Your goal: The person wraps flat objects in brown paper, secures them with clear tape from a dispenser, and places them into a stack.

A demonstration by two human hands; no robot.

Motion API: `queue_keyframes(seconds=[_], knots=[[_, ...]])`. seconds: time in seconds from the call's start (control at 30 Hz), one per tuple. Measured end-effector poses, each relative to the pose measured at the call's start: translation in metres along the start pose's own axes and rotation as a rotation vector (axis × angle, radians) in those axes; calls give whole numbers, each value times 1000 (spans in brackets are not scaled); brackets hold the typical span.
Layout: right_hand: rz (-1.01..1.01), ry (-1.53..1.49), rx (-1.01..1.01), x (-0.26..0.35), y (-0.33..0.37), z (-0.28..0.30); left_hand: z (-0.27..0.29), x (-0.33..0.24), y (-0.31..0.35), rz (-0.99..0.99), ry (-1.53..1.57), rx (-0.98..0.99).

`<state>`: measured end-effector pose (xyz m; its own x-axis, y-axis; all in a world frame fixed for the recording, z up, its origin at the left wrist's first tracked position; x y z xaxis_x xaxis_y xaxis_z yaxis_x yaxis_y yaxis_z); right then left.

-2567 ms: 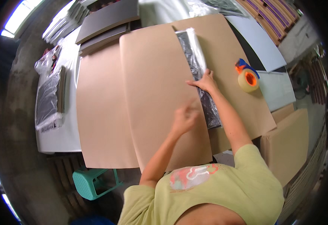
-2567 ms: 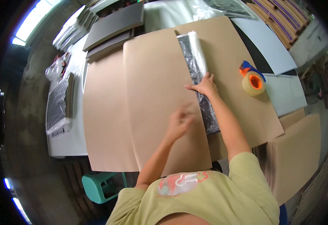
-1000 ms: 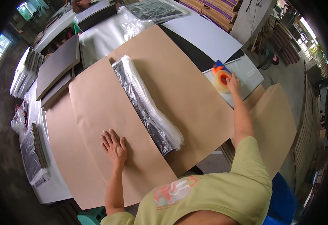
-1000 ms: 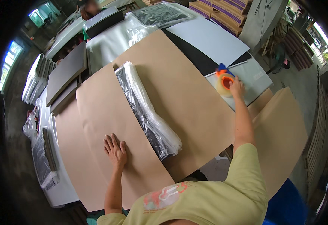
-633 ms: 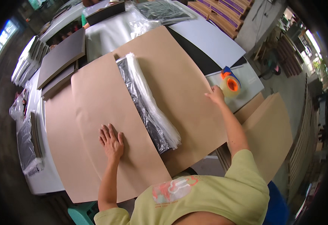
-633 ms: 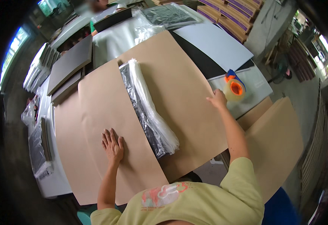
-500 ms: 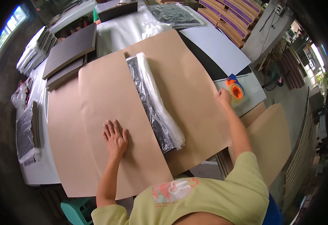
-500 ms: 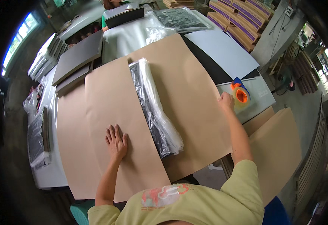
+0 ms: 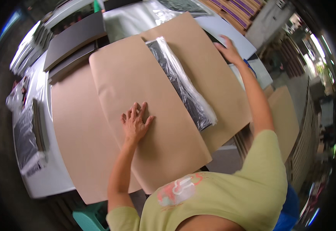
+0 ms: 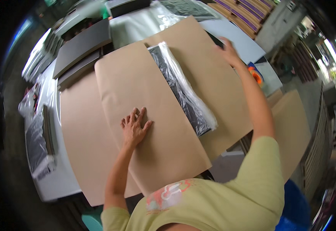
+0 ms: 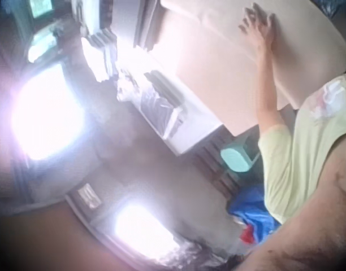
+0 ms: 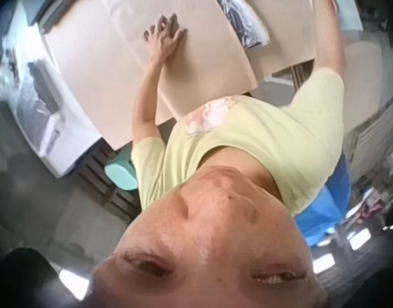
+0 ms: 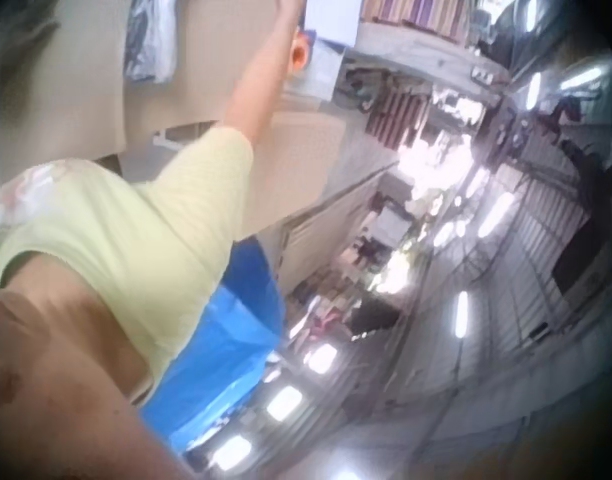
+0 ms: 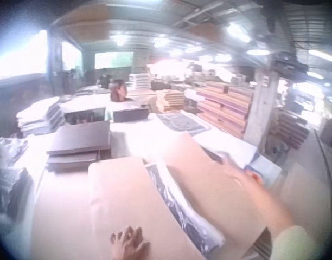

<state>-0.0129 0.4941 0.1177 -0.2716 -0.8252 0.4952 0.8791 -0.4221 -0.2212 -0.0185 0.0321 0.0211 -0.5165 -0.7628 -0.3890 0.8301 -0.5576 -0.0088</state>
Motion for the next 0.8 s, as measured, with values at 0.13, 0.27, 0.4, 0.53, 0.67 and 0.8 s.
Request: queue_keyframes(seconds=[0.13,0.27,0.4,0.53,0.67,0.8], knots=[[-521,375,184,-263,123,79,-28,-26,-9,-122,116,-34],[-796,538,384,-229,183,-29,-13,7,3,7,-2,-69],[-699,698,-50,-235,199,22,-10,-3,2,-35,11,-64],[-308,704,591,-214,161,45,-10,-10,-4,-81,13,-67],[190,-131,634,-18,133,49,-13,-6,-2,-109,-50,-84],[420,-559,910,192,191,1,-26,13,-1,-181,-85,-87]])
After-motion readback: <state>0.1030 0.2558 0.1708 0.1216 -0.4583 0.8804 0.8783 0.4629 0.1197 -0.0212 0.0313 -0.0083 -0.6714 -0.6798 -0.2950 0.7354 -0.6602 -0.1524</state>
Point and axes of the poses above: each hand's wrist, its own y-axis away from the middle knuckle, its own z-axis out of the back of the hand, x = y × z, the point moved 4 cm from there along -y, towards the middle knuckle, and after that the axes turned 11 degrees about y, right-handed, at the moved point
